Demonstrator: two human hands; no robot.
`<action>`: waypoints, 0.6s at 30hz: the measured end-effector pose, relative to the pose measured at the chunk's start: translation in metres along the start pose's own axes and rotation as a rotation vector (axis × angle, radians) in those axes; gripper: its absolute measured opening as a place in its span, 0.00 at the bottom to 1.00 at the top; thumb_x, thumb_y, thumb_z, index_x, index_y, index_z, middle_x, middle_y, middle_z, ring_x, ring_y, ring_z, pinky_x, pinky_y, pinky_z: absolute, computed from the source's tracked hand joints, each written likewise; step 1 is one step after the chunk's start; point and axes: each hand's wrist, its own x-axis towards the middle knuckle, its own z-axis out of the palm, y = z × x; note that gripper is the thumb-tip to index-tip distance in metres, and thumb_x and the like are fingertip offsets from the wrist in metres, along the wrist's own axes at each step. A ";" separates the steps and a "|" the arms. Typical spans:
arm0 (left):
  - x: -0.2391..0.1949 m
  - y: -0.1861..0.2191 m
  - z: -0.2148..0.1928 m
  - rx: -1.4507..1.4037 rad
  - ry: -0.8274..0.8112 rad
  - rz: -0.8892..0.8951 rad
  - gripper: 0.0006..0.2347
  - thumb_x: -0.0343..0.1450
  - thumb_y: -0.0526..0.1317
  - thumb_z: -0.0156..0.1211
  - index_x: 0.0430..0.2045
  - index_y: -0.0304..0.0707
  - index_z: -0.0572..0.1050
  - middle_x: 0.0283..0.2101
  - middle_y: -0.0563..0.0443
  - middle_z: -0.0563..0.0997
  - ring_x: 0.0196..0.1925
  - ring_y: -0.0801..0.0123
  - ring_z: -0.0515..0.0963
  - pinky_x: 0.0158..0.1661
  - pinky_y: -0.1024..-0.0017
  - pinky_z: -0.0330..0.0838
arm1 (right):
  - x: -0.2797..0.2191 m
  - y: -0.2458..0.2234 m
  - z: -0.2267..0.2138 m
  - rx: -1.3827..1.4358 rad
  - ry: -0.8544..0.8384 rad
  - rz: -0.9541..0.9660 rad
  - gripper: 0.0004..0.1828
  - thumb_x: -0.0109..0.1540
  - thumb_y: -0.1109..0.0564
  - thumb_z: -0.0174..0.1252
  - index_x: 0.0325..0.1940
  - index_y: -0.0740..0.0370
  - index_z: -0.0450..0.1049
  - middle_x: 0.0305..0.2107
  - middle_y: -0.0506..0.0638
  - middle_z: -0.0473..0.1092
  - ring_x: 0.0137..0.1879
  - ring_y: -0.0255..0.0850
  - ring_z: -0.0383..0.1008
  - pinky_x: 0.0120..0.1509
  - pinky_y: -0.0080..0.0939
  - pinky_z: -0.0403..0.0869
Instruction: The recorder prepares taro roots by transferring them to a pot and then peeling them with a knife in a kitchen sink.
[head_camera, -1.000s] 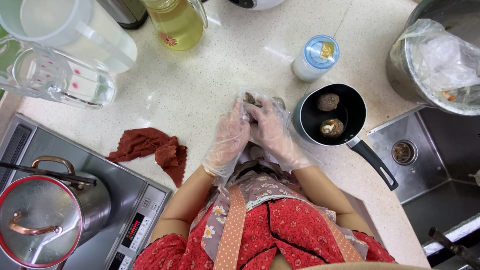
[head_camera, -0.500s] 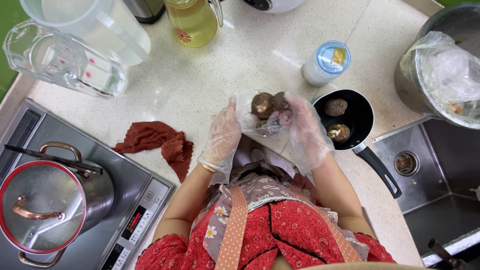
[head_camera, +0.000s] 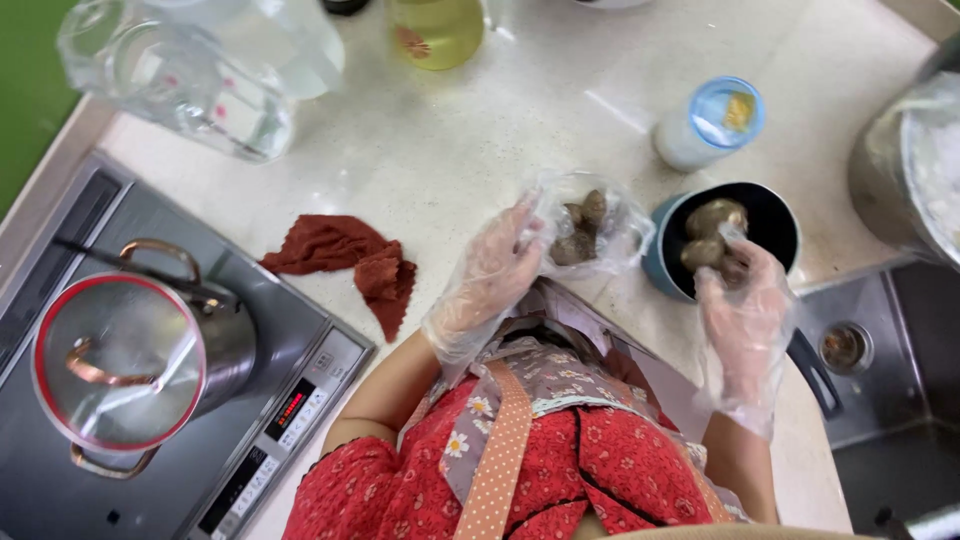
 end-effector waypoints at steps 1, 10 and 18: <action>-0.001 -0.001 0.003 0.021 0.041 -0.022 0.26 0.73 0.32 0.59 0.69 0.38 0.62 0.45 0.41 0.82 0.37 0.65 0.82 0.36 0.70 0.79 | -0.007 -0.016 0.004 0.014 -0.045 -0.019 0.20 0.63 0.58 0.61 0.58 0.64 0.69 0.47 0.53 0.74 0.49 0.41 0.75 0.55 0.37 0.76; -0.026 0.009 -0.005 -0.092 0.003 -0.050 0.23 0.77 0.40 0.50 0.70 0.37 0.60 0.41 0.45 0.83 0.36 0.67 0.83 0.36 0.75 0.81 | -0.006 -0.031 0.071 -0.422 -0.298 -0.402 0.37 0.68 0.52 0.68 0.73 0.73 0.60 0.46 0.62 0.73 0.47 0.50 0.77 0.55 0.47 0.74; -0.052 0.011 -0.014 -0.262 0.131 -0.124 0.23 0.76 0.46 0.54 0.66 0.36 0.68 0.58 0.34 0.81 0.58 0.54 0.83 0.60 0.65 0.76 | 0.054 0.026 0.104 0.522 -0.359 -0.165 0.23 0.75 0.73 0.57 0.74 0.70 0.63 0.40 0.53 0.71 0.40 0.37 0.74 0.47 0.37 0.78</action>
